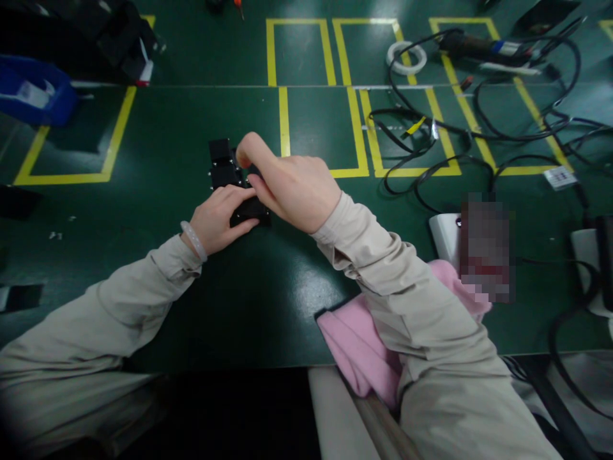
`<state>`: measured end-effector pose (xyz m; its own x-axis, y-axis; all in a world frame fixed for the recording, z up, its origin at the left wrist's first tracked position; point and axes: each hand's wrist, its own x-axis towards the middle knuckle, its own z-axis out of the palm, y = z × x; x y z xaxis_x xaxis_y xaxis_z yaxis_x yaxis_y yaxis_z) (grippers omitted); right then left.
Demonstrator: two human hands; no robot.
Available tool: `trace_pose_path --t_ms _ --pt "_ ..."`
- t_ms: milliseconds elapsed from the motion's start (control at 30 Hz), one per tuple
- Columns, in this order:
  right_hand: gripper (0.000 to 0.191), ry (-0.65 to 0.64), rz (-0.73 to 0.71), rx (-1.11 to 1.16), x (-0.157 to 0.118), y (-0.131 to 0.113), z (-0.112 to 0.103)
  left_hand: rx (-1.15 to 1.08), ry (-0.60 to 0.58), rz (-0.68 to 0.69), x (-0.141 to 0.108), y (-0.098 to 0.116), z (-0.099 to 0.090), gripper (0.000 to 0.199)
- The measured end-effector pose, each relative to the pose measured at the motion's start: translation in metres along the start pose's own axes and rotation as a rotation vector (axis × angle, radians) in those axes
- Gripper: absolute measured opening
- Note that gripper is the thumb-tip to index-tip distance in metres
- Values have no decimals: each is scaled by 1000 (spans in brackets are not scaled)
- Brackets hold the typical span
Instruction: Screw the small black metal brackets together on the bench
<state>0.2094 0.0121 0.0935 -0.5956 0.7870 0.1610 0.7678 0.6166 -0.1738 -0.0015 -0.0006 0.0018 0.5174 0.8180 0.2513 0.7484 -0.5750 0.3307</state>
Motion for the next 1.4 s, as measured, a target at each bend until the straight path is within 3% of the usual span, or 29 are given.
trace_pose_path --t_ms 233,1200,1400 --pt "51 -58 -19 -69 1 0 -3 -8 3 -4 0 0 1 47" --pt "40 -44 11 -5 1 -2 -6 -8 7 3 0 0 0 48" --pt "48 -61 -1 -54 -1 -1 -8 14 7 -9 0 0 1 47"
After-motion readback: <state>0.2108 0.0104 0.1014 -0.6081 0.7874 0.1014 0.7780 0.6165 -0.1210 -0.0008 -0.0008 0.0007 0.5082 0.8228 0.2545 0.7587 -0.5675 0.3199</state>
